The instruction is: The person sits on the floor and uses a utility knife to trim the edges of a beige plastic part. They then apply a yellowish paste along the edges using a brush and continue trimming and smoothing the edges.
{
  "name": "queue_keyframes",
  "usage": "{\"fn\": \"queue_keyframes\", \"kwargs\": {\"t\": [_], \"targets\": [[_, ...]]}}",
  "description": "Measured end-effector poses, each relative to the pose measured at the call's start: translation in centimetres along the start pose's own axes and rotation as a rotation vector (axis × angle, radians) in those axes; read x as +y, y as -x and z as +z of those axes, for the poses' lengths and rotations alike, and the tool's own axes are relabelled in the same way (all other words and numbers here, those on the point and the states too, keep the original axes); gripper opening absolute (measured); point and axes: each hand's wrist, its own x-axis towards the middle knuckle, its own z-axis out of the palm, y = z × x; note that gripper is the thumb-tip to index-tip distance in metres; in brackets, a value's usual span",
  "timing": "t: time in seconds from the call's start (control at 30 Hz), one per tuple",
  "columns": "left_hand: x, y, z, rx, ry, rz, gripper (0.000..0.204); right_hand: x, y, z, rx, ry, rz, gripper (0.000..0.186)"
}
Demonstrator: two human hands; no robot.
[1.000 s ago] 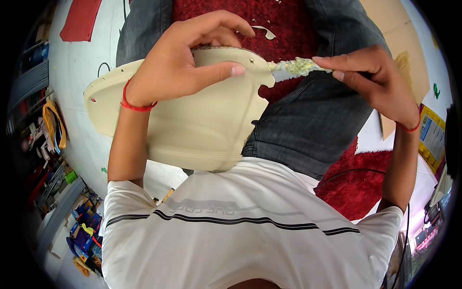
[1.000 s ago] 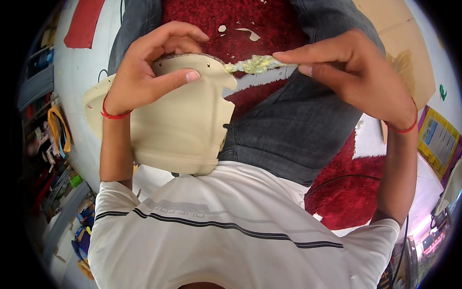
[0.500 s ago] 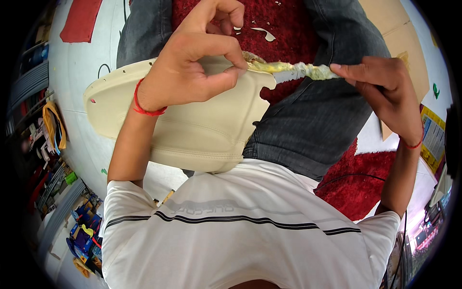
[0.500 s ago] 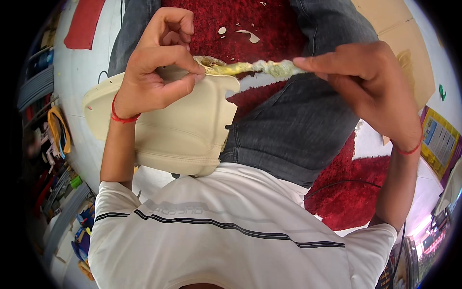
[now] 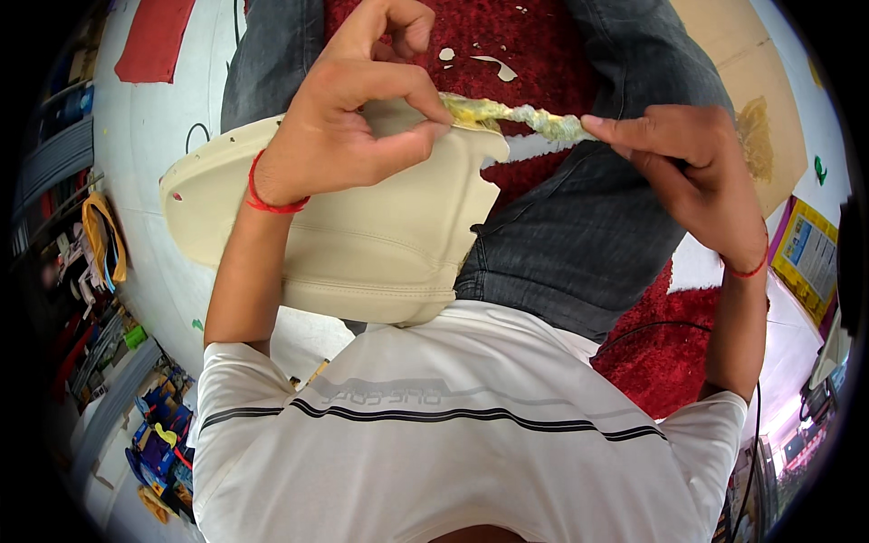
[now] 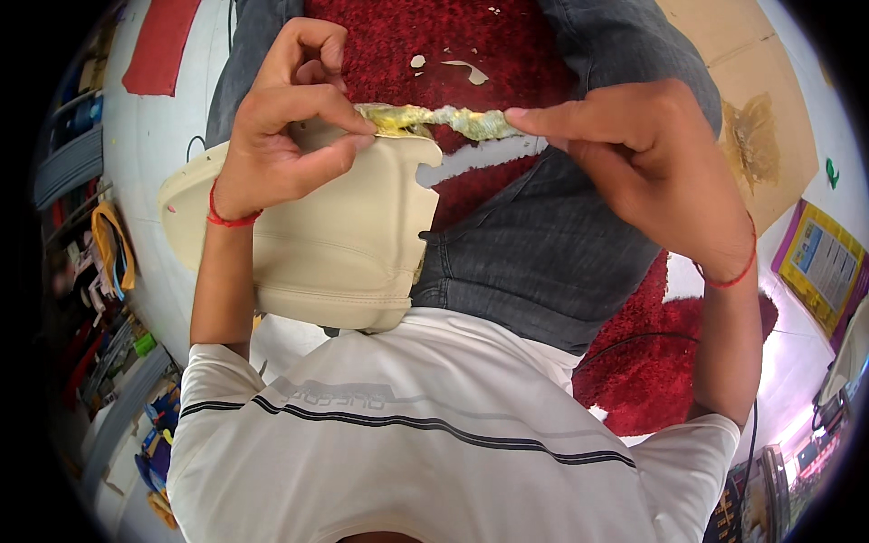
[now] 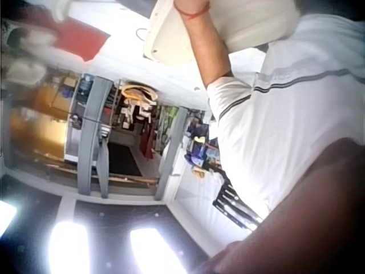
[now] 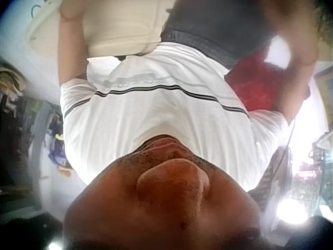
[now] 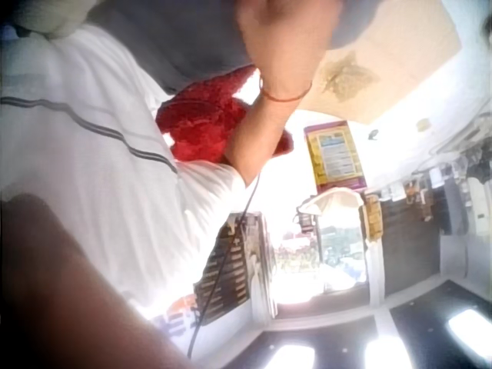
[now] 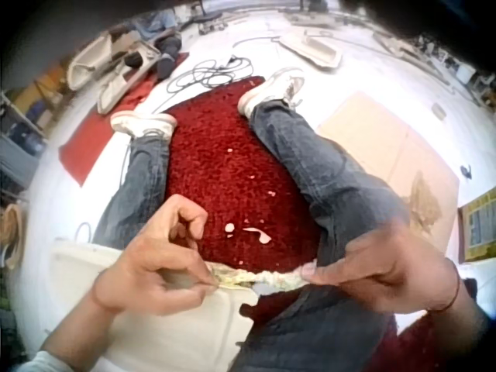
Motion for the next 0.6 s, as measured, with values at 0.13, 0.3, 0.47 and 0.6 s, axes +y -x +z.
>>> {"fn": "queue_keyframes", "kwargs": {"t": [0.13, 0.3, 0.47, 0.6], "targets": [[-0.3, -0.2, 0.2, -0.013, -0.044, 0.037, 0.018, -1.2, -0.7, -0.6, -0.015, 0.160, -0.060, 0.049], [-0.6, 0.2, -0.6, 0.020, -0.077, -0.012, 0.017, -1.8, -1.0, 1.4, 0.130, 0.154, 0.066, 0.040], [-0.4, 0.0, -0.5, 0.011, -0.077, 0.014, 0.017, -0.8, 0.8, -0.2, 0.025, -0.011, 0.072, 0.045], [-0.4, 0.0, -0.1, -0.007, -0.035, 0.004, 0.016, -0.6, 2.0, -1.7, -0.055, -0.031, 0.130, 0.045]]}}
